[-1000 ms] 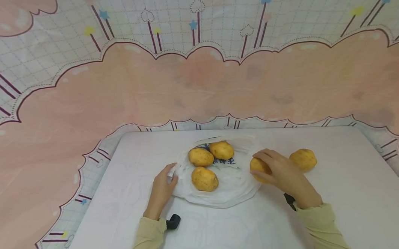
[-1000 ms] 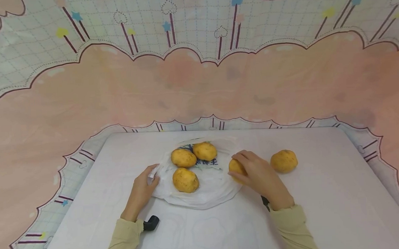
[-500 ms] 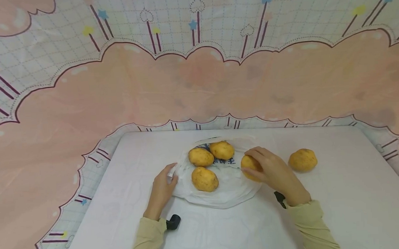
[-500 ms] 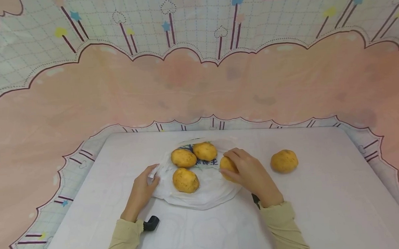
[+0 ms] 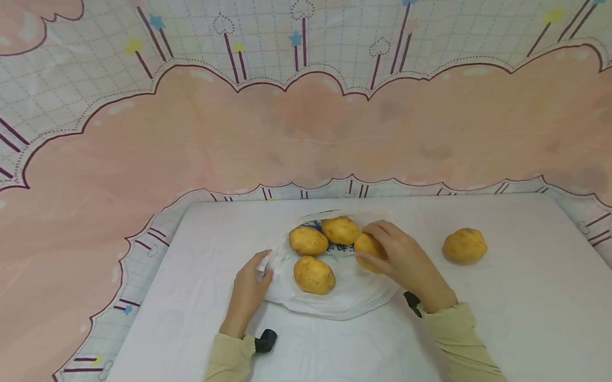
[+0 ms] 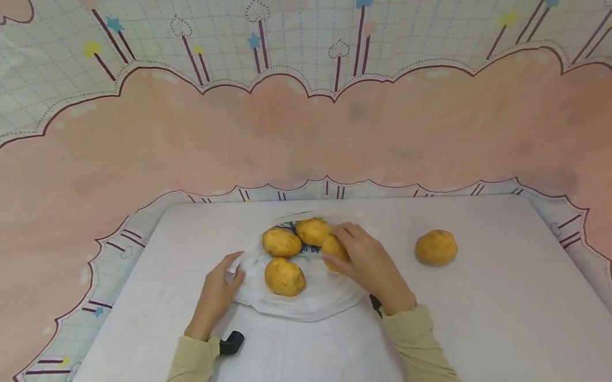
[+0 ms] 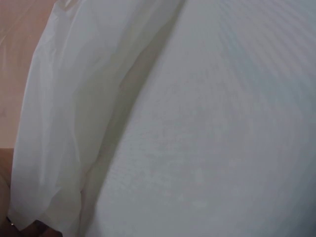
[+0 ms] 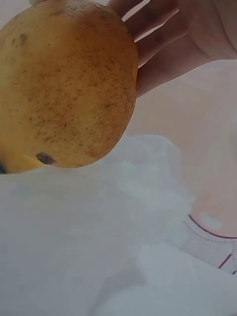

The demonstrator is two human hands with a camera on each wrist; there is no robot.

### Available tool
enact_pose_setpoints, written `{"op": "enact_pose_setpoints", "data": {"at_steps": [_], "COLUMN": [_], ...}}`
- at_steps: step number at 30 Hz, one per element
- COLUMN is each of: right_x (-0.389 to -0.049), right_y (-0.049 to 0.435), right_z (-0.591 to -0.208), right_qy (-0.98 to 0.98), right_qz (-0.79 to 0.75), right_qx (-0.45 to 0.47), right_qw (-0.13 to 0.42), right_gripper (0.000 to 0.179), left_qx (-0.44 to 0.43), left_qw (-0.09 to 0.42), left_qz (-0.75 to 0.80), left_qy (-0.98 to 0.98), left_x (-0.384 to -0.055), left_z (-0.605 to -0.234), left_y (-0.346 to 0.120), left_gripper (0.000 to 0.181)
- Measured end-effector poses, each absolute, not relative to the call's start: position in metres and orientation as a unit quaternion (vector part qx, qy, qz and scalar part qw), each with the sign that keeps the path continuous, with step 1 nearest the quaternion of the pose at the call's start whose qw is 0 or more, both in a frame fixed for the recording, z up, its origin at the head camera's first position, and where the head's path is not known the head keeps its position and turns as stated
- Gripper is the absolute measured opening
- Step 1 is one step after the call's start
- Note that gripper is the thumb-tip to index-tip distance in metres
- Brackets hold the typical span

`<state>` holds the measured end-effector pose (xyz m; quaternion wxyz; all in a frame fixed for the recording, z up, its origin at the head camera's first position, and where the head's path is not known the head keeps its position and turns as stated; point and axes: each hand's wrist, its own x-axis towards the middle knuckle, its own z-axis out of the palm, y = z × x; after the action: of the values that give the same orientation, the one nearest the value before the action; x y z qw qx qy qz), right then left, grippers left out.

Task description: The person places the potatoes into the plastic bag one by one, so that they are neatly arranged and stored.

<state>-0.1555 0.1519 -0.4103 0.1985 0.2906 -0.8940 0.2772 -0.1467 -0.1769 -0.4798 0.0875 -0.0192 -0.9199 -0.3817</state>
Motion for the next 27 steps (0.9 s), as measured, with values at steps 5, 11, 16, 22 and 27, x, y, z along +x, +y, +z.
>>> {"op": "enact_pose_setpoints", "data": {"at_steps": [5, 11, 16, 22, 27], "right_x": [-0.159, -0.162, -0.164, -0.166, -0.166], "right_y": [0.143, 0.133, 0.127, 0.122, 0.119], "right_z": [-0.415, -0.421, -0.427, -0.436, -0.441], "right_qy": [-0.891, -0.898, -0.899, -0.902, -0.908], "right_qz": [0.283, 0.287, 0.294, 0.286, 0.284], "right_qx": [0.29, 0.281, 0.279, 0.281, 0.274], "right_qw": [0.204, 0.18, 0.167, 0.159, 0.141], "right_gripper": [0.046, 0.046, 0.044, 0.042, 0.041], "left_qx": [-0.02, -0.02, -0.024, -0.026, -0.022], "left_qw": [0.088, 0.089, 0.094, 0.093, 0.088], "left_qz": [-0.381, -0.382, -0.38, -0.379, -0.378], "left_qy": [-0.92, -0.92, -0.92, -0.92, -0.921], "left_x": [-0.147, -0.147, -0.147, -0.147, -0.148], "left_z": [-0.48, -0.481, -0.481, -0.482, -0.481], "left_y": [-0.177, -0.176, -0.176, -0.177, -0.177], "left_gripper": [0.042, 0.043, 0.043, 0.042, 0.043]}}
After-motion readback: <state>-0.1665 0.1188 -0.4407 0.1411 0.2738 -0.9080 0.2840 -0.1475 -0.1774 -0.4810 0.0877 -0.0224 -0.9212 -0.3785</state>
